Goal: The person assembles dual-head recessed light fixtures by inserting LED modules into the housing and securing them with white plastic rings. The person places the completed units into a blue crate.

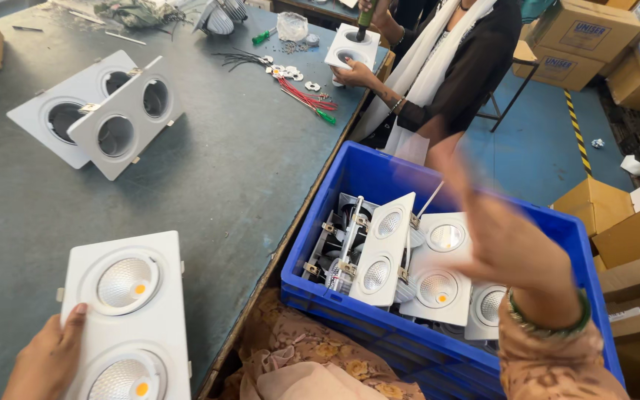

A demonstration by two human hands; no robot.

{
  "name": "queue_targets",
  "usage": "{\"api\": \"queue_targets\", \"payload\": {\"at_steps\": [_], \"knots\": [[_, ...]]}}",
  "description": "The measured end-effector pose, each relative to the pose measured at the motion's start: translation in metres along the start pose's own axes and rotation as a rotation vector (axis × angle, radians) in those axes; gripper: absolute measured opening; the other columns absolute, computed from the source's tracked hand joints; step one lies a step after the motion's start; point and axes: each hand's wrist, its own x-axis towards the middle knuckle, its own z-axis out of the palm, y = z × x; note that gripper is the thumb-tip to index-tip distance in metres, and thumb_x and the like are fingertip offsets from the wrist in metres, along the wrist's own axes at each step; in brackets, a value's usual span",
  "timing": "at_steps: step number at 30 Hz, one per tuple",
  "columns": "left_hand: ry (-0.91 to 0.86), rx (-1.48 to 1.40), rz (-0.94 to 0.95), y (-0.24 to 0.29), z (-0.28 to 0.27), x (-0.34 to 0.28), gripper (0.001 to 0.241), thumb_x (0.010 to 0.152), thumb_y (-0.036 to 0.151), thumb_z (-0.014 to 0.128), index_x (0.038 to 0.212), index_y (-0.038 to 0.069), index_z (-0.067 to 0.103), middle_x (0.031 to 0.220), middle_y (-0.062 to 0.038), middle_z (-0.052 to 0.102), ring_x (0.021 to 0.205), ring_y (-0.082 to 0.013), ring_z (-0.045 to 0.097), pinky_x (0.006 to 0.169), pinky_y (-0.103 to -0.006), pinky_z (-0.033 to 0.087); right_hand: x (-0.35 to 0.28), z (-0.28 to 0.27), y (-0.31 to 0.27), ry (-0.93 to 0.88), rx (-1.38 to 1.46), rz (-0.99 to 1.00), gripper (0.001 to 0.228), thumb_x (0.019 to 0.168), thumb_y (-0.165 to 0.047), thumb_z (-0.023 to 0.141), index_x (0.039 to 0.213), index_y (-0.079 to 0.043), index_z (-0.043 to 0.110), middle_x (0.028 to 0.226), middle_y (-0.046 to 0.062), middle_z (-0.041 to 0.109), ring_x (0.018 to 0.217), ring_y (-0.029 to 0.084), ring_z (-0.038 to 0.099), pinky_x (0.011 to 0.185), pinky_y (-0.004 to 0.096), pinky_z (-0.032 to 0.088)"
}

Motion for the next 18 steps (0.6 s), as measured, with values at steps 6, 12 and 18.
{"api": "queue_targets", "payload": {"at_steps": [6, 12, 18], "knots": [[0.056, 0.09, 0.045, -0.028, 0.014, 0.033, 0.078, 0.107, 0.066, 0.032, 0.128, 0.0, 0.069, 0.111, -0.034, 0.073, 0.118, -0.0504, 0.067, 0.103, -0.0541, 0.051, -0.067, 0.016, -0.006, 0.242, -0.164, -0.119, 0.044, 0.103, -0.058, 0.054, 0.122, -0.018, 0.052, 0.129, 0.01, 0.058, 0.143, 0.029, 0.04, 0.115, 0.052, 0.035], [0.048, 0.008, -0.011, -0.033, 0.011, 0.028, 0.081, 0.101, 0.068, 0.037, 0.134, 0.003, 0.07, 0.117, -0.031, 0.074, 0.119, -0.0449, 0.068, 0.105, -0.0513, 0.049, -0.059, 0.113, -0.016, -0.149, 0.637, 0.097, 0.023, 0.095, -0.021, 0.077, 0.111, -0.006, 0.077, 0.084, 0.006, 0.082, 0.075, 0.014, 0.08, 0.07, 0.029, 0.059], [0.061, 0.077, 0.002, -0.001, -0.006, 0.033, 0.078, 0.101, 0.065, 0.039, 0.132, 0.0, 0.069, 0.114, -0.031, 0.073, 0.114, -0.0452, 0.068, 0.101, -0.0512, 0.05, -0.111, 0.248, -0.127, -0.641, 1.214, 0.394, 0.047, 0.104, -0.034, 0.062, 0.14, -0.003, 0.063, 0.114, 0.011, 0.077, 0.104, 0.02, 0.074, 0.093, 0.032, 0.059]]}}
